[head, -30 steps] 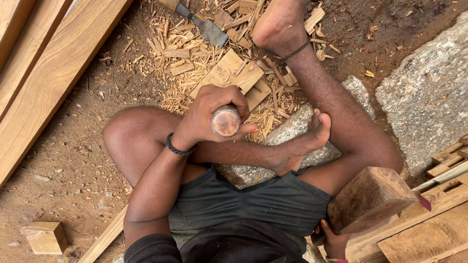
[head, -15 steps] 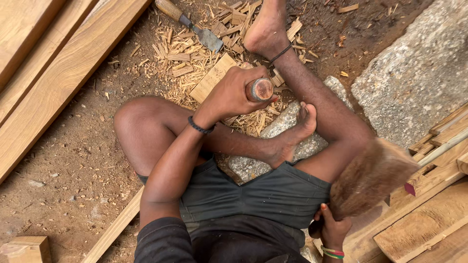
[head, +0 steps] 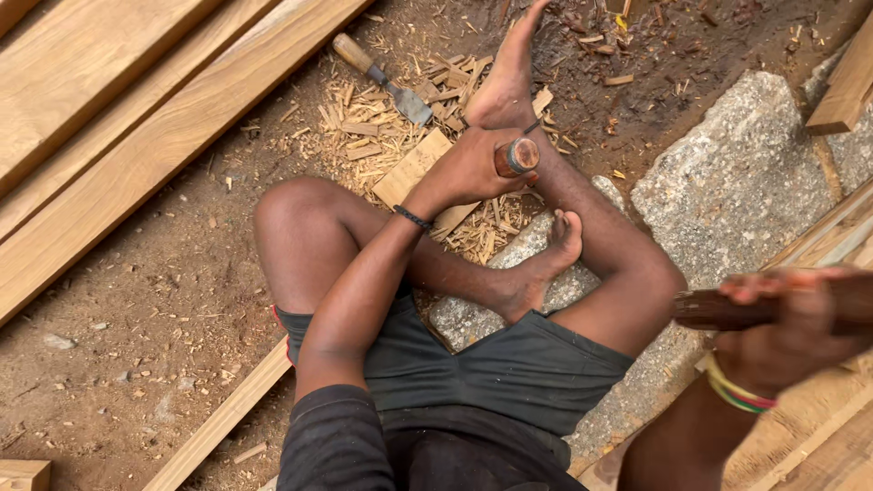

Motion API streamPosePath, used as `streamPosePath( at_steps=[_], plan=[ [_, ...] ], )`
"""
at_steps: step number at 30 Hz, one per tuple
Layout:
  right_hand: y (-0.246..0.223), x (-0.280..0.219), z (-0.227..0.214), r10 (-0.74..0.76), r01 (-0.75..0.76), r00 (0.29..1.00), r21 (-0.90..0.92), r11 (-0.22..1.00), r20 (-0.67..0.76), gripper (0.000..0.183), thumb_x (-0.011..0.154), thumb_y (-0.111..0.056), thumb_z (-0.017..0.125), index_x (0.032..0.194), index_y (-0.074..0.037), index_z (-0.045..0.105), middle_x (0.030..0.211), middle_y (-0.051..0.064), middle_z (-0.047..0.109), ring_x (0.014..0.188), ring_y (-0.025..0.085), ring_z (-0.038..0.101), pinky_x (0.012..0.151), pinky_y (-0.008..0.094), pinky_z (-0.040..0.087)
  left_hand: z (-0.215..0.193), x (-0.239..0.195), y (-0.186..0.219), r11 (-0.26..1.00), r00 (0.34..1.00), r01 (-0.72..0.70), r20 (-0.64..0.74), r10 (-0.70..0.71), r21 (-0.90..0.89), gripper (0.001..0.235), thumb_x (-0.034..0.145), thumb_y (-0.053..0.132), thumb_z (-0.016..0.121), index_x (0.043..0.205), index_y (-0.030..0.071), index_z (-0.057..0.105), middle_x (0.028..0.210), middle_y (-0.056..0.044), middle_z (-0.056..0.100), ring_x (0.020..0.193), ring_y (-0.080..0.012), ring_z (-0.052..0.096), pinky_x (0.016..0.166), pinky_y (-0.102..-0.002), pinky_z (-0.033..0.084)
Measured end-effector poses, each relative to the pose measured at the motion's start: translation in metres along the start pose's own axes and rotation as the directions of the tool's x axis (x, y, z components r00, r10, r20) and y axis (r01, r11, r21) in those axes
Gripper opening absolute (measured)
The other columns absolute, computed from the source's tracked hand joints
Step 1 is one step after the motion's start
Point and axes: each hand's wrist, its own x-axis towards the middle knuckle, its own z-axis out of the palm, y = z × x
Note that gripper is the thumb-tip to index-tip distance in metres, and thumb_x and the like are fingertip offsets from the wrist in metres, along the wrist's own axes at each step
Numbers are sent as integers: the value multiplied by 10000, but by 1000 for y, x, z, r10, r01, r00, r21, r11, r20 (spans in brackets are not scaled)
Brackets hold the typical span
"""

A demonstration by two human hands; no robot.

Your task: The person sits on the ground and carves a small cylindrical wooden piece using a chisel and a wooden mallet. They repeatedly strike the chisel to shape the wood, occasionally adjusting the piece and clearing wood shavings.

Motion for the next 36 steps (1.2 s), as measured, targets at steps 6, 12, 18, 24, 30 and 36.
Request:
streamPosePath(
  at_steps=[6,12,18,24,30,36],
  plan=[
    [31,-24,82,137,480,847,-849,221,514,405,817,-248,886,1093,0,722,820,116,722,668,226,710,649,371,574,5,-4,-20,968,963,-248,-102,249,28,448,792,313,869,1082,46,658,965,-170,736,887,-306,722,786,-428,572],
    [8,-24,81,32,354,906,-799,485,421,335,838,-201,880,1036,7,708,882,144,731,799,227,711,728,358,561,6,-14,-10,998,999,-29,19,28,57,278,819,297,838,914,85,686,811,-117,735,709,-269,703,672,-406,560],
    [-9,-13,81,135,-78,990,-621,780,45,292,932,-176,856,871,41,670,772,92,702,648,192,682,642,324,547,-12,-22,-1,1000,999,19,42,-18,-5,280,809,308,823,826,85,654,717,-93,695,611,-210,653,610,-371,528],
    [26,-22,111,77,216,953,-839,500,292,295,779,-199,879,912,-4,703,706,145,694,574,199,676,579,379,543,-1,-26,-44,998,998,58,24,-59,30,271,823,291,833,907,81,684,783,-102,716,669,-225,665,662,-377,546],
    [5,-18,123,85,581,785,-777,244,614,568,594,-328,921,1055,-52,739,686,153,711,614,298,712,557,417,547,22,-50,-159,955,970,-204,-87,227,218,617,741,269,880,1252,-24,696,1245,-222,695,1147,-341,613,982,-498,478],
    [-2,-23,112,-143,461,884,-779,425,445,571,715,-313,877,1121,42,689,758,149,718,595,248,718,528,365,561,-7,-39,-83,990,987,132,84,-136,43,298,820,247,857,886,34,658,796,-84,693,724,-187,614,680,-361,516]
  ],
)
